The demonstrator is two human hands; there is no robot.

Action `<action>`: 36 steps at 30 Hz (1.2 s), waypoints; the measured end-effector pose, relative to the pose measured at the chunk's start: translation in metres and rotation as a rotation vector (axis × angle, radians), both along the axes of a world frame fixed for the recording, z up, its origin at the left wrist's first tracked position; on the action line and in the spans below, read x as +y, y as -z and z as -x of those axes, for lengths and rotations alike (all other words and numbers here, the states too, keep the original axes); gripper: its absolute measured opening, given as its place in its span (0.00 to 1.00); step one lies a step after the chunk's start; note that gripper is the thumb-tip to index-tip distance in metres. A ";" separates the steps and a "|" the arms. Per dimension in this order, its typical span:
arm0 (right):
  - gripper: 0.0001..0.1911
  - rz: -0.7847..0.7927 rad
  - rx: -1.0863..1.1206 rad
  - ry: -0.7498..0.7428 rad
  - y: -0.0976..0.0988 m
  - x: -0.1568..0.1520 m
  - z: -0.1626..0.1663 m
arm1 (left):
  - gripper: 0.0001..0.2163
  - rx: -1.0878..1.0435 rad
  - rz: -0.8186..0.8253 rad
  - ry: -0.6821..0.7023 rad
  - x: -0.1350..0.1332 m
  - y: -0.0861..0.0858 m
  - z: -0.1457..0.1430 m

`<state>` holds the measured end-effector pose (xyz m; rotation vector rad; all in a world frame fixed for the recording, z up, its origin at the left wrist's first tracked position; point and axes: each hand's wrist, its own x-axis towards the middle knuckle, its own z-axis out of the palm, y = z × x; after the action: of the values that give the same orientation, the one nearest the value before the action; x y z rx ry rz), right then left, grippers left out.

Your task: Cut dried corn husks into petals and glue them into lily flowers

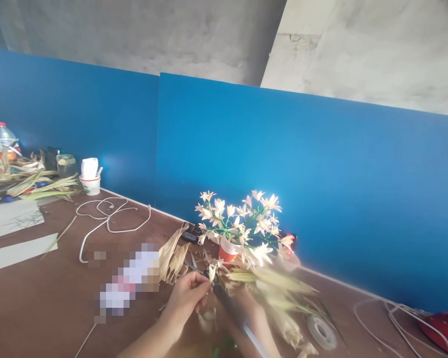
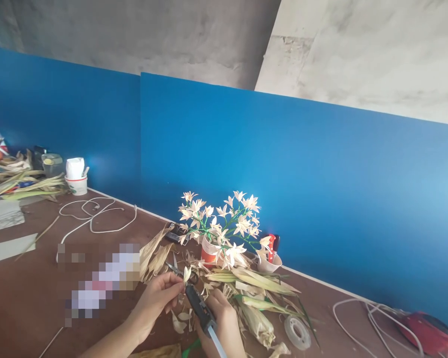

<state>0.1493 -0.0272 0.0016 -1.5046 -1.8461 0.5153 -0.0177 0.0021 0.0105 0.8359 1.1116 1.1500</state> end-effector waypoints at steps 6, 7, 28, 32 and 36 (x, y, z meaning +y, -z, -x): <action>0.08 0.001 -0.022 0.080 -0.001 -0.001 0.003 | 0.12 0.041 -0.009 0.033 -0.002 -0.002 0.001; 0.09 -0.006 -0.024 0.071 -0.001 -0.001 0.002 | 0.11 0.046 -0.010 0.038 -0.003 -0.004 0.001; 0.12 -0.076 -0.106 0.015 0.005 0.000 -0.004 | 0.08 0.104 0.000 0.025 -0.005 -0.009 0.000; 0.11 -0.063 -0.136 0.014 0.003 0.000 -0.004 | 0.07 0.124 -0.033 0.027 -0.005 -0.008 0.001; 0.06 -0.036 -0.185 0.006 0.001 0.000 -0.004 | 0.07 0.157 -0.042 0.018 -0.004 -0.004 0.000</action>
<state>0.1529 -0.0275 0.0005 -1.5780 -1.9793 0.3477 -0.0175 -0.0015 0.0142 0.9807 1.2094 1.1111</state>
